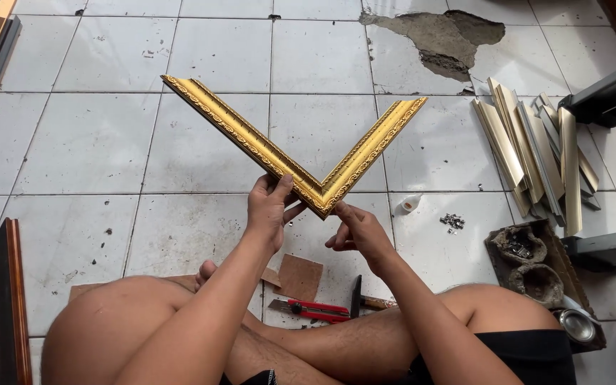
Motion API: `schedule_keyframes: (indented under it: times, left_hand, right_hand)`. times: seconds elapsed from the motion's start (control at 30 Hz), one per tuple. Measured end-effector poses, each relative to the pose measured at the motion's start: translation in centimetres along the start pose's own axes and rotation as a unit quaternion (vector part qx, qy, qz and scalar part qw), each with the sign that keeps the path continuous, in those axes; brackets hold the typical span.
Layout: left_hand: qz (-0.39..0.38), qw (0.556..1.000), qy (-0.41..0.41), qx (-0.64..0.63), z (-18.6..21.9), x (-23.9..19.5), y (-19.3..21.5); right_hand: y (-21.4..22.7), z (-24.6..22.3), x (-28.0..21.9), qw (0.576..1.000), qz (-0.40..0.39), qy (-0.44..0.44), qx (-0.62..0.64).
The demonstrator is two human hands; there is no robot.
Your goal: The person is assembling gold-colored picture frames by applying glue to the mitered ends of frame moldings and joining them together on the floor.
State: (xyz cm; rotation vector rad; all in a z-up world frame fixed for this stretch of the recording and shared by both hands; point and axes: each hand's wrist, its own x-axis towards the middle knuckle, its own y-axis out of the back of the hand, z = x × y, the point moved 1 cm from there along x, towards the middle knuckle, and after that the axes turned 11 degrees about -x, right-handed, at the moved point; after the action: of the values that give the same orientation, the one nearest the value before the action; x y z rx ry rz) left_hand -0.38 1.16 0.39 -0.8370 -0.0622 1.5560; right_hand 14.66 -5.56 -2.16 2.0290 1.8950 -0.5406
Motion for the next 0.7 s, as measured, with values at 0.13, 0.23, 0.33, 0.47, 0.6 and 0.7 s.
schedule_keyframes:
  times: [0.13, 0.23, 0.33, 0.47, 0.6, 0.7]
  left_hand:
    - [0.03, 0.999, -0.001, 0.013, -0.2, 0.2, 0.5]
    - [0.034, 0.999, 0.009, 0.026, -0.6, 0.6, 0.7]
    - [0.039, 0.998, 0.03, 0.035, -1.7, 0.9, 1.3]
    - [0.041, 0.995, 0.063, 0.065, -1.7, -0.1, 0.8]
    - [0.029, 0.993, 0.083, 0.083, -1.7, 0.1, 1.1]
    - [0.012, 0.984, 0.108, 0.141, -1.3, -0.5, 0.7]
  right_hand:
    - [0.1, 1.3, 0.4, 0.997, 0.033, -0.006, -0.073]
    - [-0.2, 0.3, 0.0, 0.999, 0.014, -0.014, -0.03]
    - [-0.5, -0.3, -0.5, 0.999, -0.005, -0.031, 0.011]
    - [-0.8, 0.2, -0.6, 0.997, -0.008, -0.063, 0.04]
    - [-1.0, 0.1, -0.8, 0.997, -0.014, -0.071, 0.038]
    - [-0.8, 0.0, -0.6, 0.996, 0.005, -0.074, 0.058]
